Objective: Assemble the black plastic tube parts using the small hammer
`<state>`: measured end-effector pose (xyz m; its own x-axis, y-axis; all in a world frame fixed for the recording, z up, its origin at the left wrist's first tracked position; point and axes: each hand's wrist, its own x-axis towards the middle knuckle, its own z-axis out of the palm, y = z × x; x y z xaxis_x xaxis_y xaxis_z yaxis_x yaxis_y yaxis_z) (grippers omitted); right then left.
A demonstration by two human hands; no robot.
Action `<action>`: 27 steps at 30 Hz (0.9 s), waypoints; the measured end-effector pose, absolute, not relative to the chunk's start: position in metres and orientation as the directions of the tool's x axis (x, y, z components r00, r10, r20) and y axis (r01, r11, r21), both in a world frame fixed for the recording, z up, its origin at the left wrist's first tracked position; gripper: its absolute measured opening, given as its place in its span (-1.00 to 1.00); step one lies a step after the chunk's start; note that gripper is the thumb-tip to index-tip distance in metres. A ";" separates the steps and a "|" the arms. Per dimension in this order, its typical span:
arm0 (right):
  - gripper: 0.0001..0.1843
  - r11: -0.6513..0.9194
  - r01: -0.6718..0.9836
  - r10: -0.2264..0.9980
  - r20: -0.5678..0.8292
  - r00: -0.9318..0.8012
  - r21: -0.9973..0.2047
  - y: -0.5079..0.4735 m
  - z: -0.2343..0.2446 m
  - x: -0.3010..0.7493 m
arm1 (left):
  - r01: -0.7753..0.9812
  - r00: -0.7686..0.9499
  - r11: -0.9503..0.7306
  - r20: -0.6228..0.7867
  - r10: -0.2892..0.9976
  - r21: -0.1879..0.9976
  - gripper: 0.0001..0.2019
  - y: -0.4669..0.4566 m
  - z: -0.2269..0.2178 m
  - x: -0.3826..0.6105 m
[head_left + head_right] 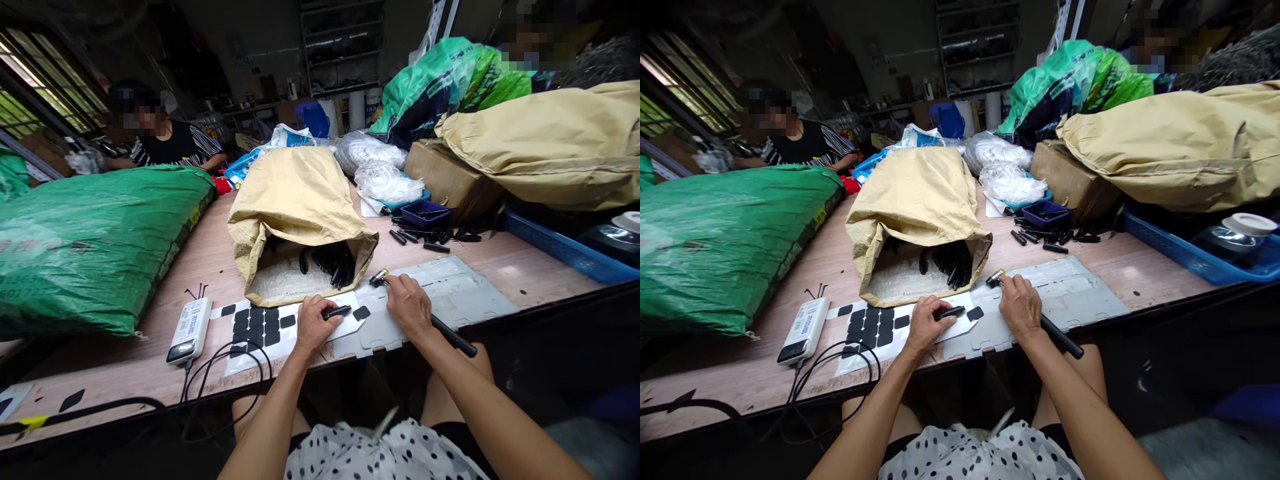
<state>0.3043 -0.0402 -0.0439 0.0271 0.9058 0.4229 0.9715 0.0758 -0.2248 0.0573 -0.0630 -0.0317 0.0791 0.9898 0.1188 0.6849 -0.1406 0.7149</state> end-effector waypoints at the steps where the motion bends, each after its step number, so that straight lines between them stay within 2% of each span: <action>1: -0.73 0.072 0.978 0.902 0.430 0.019 -0.195 -0.039 -0.045 0.302 | 0.682 0.080 -0.141 0.119 0.990 0.717 -0.84 -0.063 -0.032 0.057; 6: -0.74 0.055 0.994 0.900 0.435 -0.010 -0.090 -0.040 -0.044 0.296 | 0.683 0.082 -0.140 0.115 0.990 0.717 -0.85 -0.064 -0.029 0.057; 14: -0.73 0.056 0.995 0.906 0.423 -0.017 -0.080 -0.041 -0.043 0.295 | 0.693 0.109 -0.173 0.135 0.985 0.700 -0.89 -0.064 -0.031 0.055; 20: -0.73 0.060 0.995 0.904 0.426 -0.022 -0.076 -0.040 -0.042 0.295 | 0.643 0.211 -0.296 0.208 0.955 0.706 -0.85 -0.084 -0.012 0.056; 23: -0.72 0.059 0.995 0.907 0.421 -0.019 -0.082 -0.040 -0.042 0.294 | 0.534 0.358 -0.301 0.112 0.927 0.790 -0.78 -0.120 0.001 0.062; 25: -0.72 0.055 0.995 0.908 0.419 -0.014 -0.087 -0.040 -0.043 0.294 | 0.481 0.471 -0.237 -0.021 0.882 0.844 -0.77 -0.147 -0.003 0.067; 27: -0.72 0.053 0.995 0.907 0.422 -0.010 -0.090 -0.040 -0.043 0.294 | 0.527 0.502 -0.139 -0.175 0.847 0.838 -0.80 -0.170 -0.023 0.073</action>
